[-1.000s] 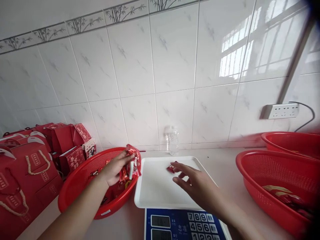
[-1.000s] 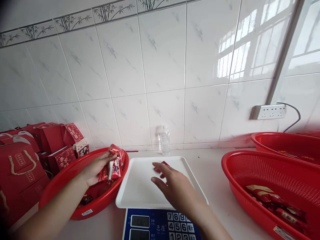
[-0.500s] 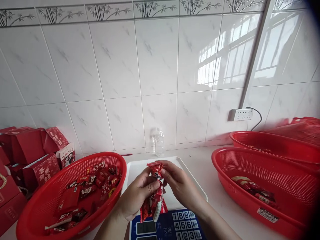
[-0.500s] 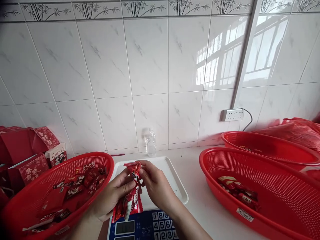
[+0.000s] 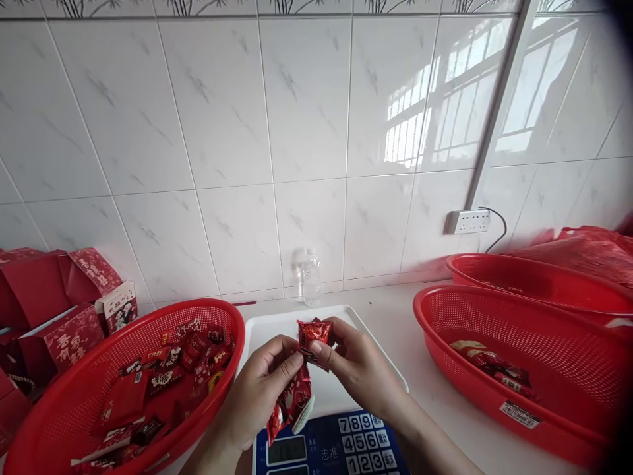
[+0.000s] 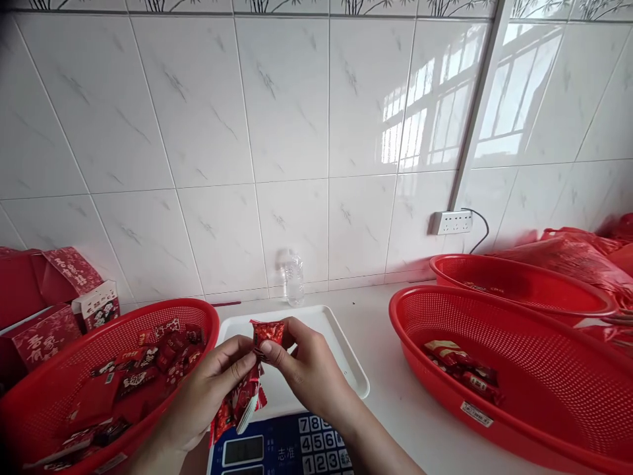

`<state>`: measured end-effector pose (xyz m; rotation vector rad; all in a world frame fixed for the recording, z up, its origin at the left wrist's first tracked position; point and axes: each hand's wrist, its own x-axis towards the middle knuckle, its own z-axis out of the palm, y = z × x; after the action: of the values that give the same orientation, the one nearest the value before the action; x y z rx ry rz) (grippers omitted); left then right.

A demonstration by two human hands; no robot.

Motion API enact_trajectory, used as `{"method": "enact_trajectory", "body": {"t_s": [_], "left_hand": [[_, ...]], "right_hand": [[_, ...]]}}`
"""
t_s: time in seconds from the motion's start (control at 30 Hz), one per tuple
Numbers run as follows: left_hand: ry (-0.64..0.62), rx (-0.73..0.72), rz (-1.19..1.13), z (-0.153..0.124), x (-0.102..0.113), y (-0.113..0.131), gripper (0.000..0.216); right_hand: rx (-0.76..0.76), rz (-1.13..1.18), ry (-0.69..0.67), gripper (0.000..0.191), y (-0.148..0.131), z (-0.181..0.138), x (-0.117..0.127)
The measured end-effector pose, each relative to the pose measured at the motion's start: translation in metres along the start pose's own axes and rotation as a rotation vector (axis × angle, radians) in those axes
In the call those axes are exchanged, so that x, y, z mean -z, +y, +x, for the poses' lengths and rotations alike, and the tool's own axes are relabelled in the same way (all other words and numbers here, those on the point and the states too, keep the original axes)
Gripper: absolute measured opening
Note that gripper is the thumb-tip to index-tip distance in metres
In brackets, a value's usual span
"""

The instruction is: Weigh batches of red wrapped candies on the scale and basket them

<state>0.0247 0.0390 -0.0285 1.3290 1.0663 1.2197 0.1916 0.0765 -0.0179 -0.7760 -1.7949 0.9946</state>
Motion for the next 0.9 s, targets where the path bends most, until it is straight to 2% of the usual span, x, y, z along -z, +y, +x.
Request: {"method": "enact_trajectory", "body": {"t_s": [0.17,0.3,0.4,0.5,0.6,0.63,0.7,0.8,0.87,0.9], "left_hand": [[0.014,0.013,0.010,0.002,0.001,-0.002,0.033],[0.177,0.025,-0.117,0.005,0.009,-0.001,0.042],[0.313,0.000,-0.234,0.008,0.017,0.004,0.047],[0.363,-0.017,-0.301,0.009,0.022,0.006,0.048],[0.369,-0.043,-0.271,0.011,0.022,0.004,0.045],[0.375,-0.060,-0.234,0.012,0.021,0.002,0.043],[0.380,-0.104,-0.122,0.013,0.018,-0.003,0.037],[0.342,-0.177,0.063,0.013,0.012,-0.011,0.030],[0.308,-0.202,0.149,0.012,0.008,-0.015,0.028],[0.294,-0.206,0.176,0.012,0.006,-0.017,0.028]], "right_hand": [[-0.013,0.072,0.034,0.038,0.011,0.005,0.005],[-0.082,-0.004,0.005,0.035,0.020,0.007,0.020],[-0.178,-0.037,-0.110,0.027,0.024,0.009,0.031],[-0.256,-0.257,-0.179,0.029,0.029,0.012,0.035],[-0.246,-0.627,-0.071,0.034,0.032,0.015,0.032],[-0.220,-0.675,-0.026,0.033,0.031,0.015,0.029],[-0.144,-0.576,-0.014,0.031,0.026,0.012,0.022],[-0.034,-0.239,-0.179,0.041,0.013,0.004,0.007],[-0.002,-0.146,-0.244,0.049,0.005,-0.001,-0.004],[0.002,-0.145,-0.239,0.047,0.002,-0.002,-0.008]]}}
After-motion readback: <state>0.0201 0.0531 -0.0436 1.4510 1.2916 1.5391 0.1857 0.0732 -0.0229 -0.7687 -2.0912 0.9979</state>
